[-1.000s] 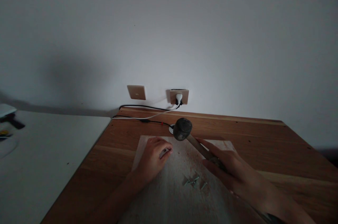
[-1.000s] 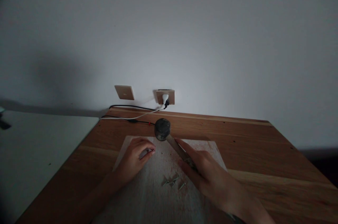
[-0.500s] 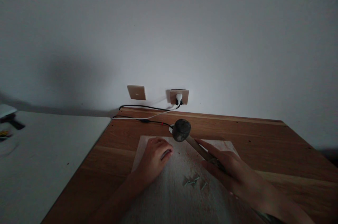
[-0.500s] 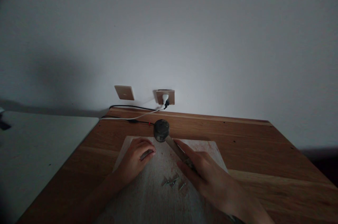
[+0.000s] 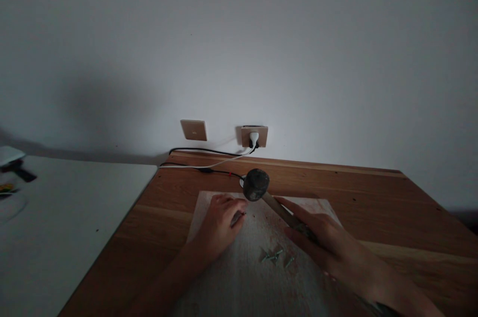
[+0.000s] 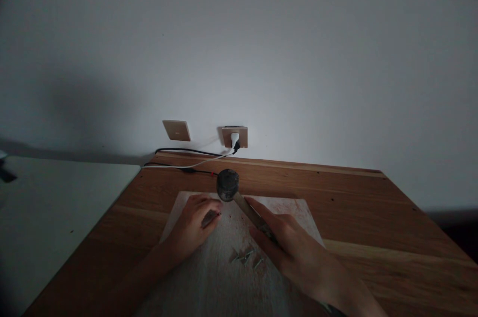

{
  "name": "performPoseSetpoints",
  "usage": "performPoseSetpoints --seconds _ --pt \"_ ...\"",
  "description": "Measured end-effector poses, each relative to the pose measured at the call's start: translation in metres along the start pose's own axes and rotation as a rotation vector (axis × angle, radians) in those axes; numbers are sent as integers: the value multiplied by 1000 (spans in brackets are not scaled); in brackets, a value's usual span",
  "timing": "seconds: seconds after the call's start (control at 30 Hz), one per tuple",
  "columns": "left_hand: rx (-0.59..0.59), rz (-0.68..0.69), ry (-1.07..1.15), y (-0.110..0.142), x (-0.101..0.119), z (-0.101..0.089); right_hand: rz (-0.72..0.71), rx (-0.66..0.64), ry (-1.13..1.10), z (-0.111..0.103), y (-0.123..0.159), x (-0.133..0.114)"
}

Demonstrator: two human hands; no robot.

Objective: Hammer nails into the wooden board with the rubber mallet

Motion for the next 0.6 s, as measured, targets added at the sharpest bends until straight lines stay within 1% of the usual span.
performPoseSetpoints --seconds 0.13,0.23,0.43,0.6 --pt "-34 -139 54 -1 -2 1 15 26 65 0 1 1" --pt "-67 -197 93 -2 -3 0 33 30 116 1 3 5" --pt "-77 -218 134 1 -9 5 45 20 119 5 4 19" --pt "-69 -231 159 2 -11 8 122 53 119 15 11 36"
Point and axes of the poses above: each hand's wrist, its own y-axis away from the middle knuckle, its own z-axis out of the palm, x = y × z, the point moved 3 cm from there along -y, towards the middle knuckle, and after that the axes turned 11 degrees about -y, right-handed, at the moved point
